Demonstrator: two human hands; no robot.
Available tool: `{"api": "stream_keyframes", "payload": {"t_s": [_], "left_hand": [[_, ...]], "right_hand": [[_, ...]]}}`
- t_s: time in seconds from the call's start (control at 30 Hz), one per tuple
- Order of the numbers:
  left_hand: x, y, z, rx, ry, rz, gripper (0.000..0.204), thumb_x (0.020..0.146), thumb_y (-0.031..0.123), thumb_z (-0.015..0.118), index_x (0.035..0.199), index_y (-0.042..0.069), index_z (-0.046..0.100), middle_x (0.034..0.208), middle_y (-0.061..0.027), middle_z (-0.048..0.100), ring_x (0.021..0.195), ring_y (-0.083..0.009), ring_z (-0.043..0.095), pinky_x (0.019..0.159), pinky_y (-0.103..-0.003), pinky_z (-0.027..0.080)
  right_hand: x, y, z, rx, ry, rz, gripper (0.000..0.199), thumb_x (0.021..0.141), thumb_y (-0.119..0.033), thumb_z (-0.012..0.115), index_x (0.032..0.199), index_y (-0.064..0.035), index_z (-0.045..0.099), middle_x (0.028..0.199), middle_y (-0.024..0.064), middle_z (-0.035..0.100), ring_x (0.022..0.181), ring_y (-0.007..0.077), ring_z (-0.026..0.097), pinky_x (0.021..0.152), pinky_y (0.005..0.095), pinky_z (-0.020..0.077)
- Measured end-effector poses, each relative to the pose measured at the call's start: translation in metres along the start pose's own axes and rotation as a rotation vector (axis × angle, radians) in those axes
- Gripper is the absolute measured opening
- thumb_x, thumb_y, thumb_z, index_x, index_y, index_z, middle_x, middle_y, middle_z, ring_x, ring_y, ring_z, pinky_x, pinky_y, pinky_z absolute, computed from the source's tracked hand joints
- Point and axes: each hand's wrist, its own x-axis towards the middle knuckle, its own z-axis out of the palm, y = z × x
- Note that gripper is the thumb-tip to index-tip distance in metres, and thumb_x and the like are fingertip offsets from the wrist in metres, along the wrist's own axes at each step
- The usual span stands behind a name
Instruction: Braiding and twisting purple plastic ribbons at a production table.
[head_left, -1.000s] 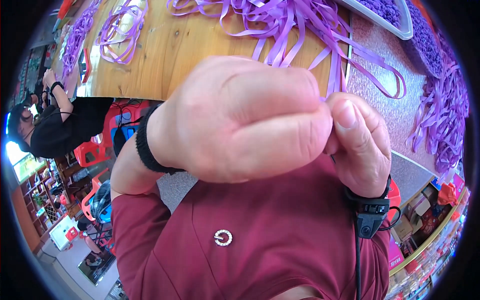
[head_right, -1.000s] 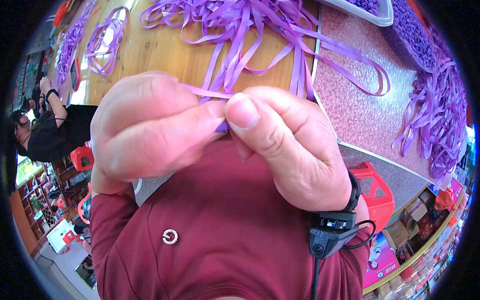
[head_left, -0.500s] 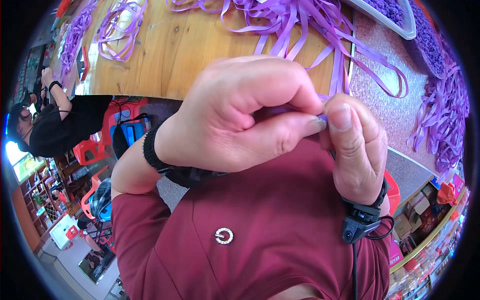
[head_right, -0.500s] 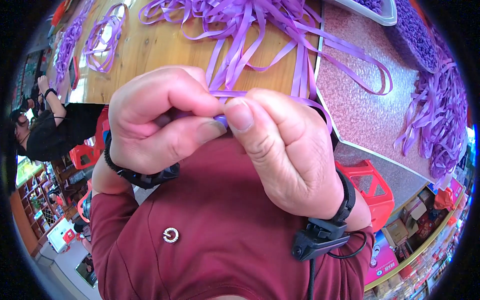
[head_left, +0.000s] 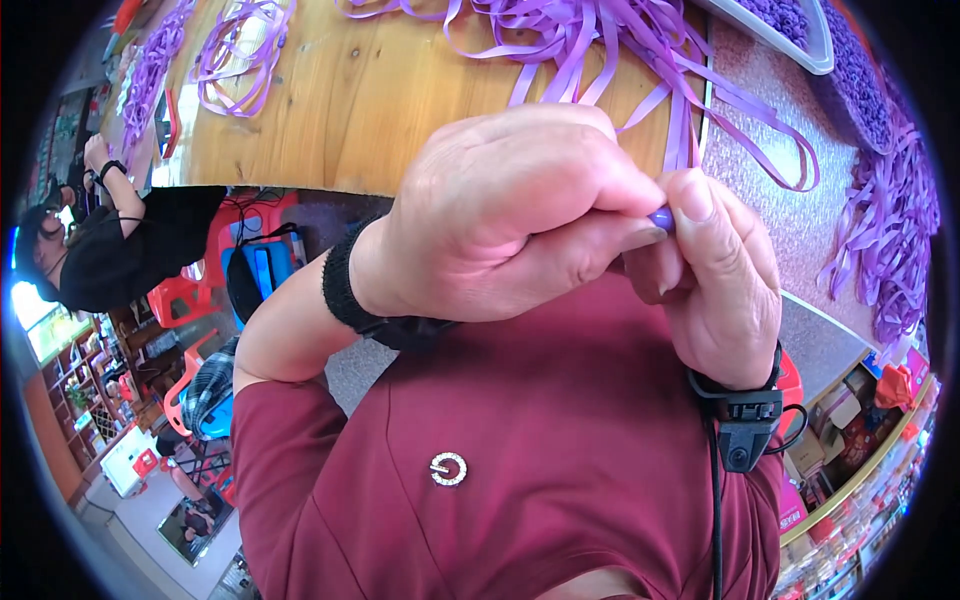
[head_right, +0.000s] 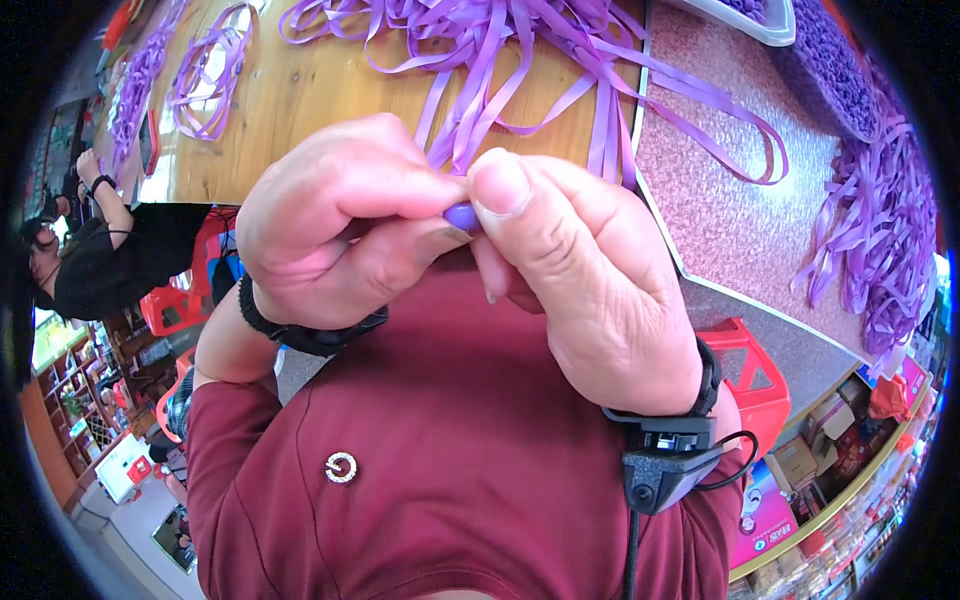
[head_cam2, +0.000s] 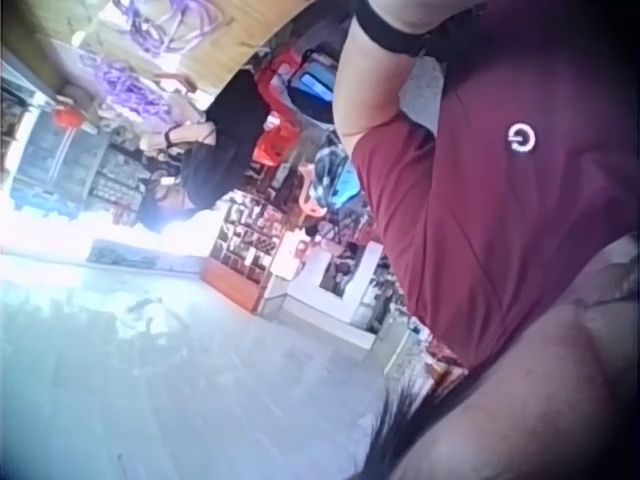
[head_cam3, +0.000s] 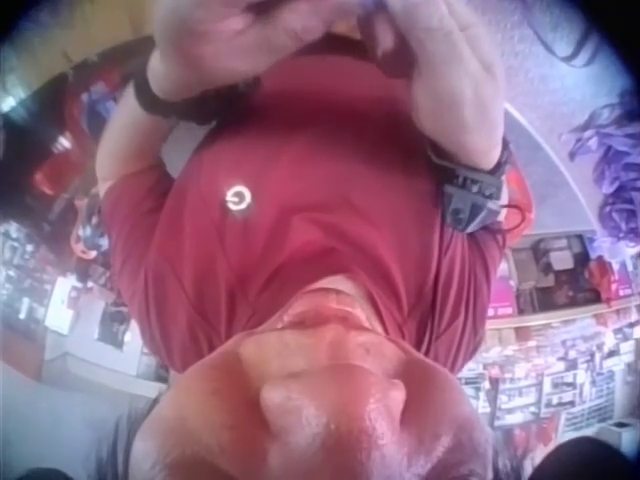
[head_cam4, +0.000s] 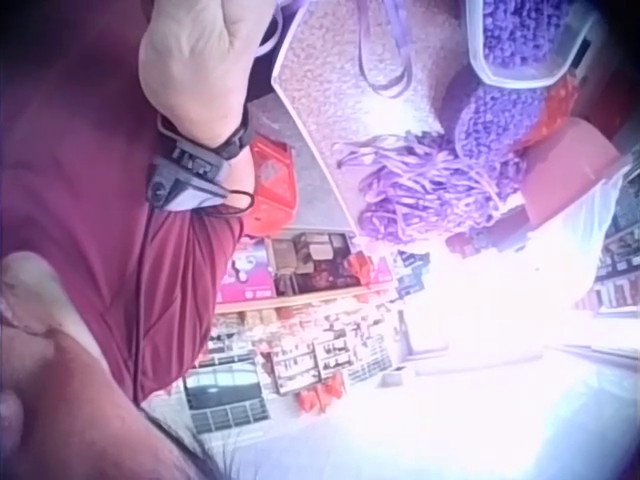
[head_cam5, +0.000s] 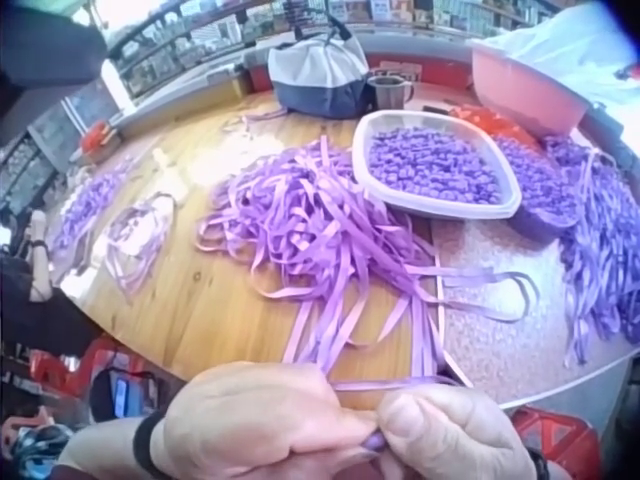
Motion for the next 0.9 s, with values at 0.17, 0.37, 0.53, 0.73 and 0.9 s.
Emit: {"api": "stream_keyframes", "payload": {"t_s": [0.17,0.37,0.53,0.73,0.9], "left_hand": [[0.006,0.006,-0.006,-0.028,0.002,-0.127,0.017,0.077,0.001,0.061,0.093,-0.003,0.057,0.077,-0.0084,0.057,0.063,-0.0128,0.051,0.055,-0.024,0.039],[0.001,0.021,-0.017,-0.338,0.141,-0.485,0.024,0.080,0.003,0.054,0.102,-0.005,0.054,0.085,-0.0055,0.056,0.066,-0.0057,0.048,0.059,-0.016,0.036],[0.013,0.026,-0.085,-0.376,0.331,-0.493,0.029,0.083,0.011,0.050,0.108,-0.004,0.050,0.081,-0.0021,0.057,0.053,-0.0046,0.043,0.056,-0.019,0.037],[0.022,0.032,-0.210,-0.245,0.740,-0.403,0.023,0.085,0.011,0.048,0.105,-0.002,0.050,0.062,0.0003,0.049,0.056,-0.0085,0.049,0.053,-0.021,0.041],[-0.001,0.008,-0.299,-0.097,0.818,-0.390,0.019,0.084,0.009,0.048,0.100,0.000,0.051,0.062,-0.0011,0.049,0.055,-0.0089,0.048,0.053,-0.020,0.041]], "right_hand": [[0.004,-0.005,-0.004,-0.071,0.001,-0.017,0.033,0.092,-0.030,0.039,0.077,-0.0030,0.050,0.059,-0.0021,0.041,0.052,0.0048,0.033,0.048,0.0198,0.0247],[0.012,-0.010,-0.010,-0.302,-0.092,-0.163,0.037,0.092,-0.033,0.037,0.086,-0.0001,0.053,0.064,-0.0020,0.043,0.056,0.0048,0.034,0.051,0.0205,0.0253],[0.021,-0.011,-0.033,-0.118,-0.006,-0.288,0.040,0.087,-0.027,0.043,0.109,0.0050,0.048,0.086,0.0042,0.052,0.074,0.0094,0.046,0.067,0.0218,0.0360],[0.033,0.001,-0.069,-0.137,0.209,-0.516,0.041,0.089,-0.026,0.044,0.117,0.0043,0.044,0.101,0.0101,0.054,0.090,0.0166,0.052,0.083,0.0303,0.0385],[0.031,0.016,-0.080,-0.133,0.251,-0.348,0.027,0.090,-0.017,0.046,0.108,0.0025,0.051,0.087,0.0056,0.056,0.079,0.0127,0.051,0.075,0.0267,0.0404]]}}
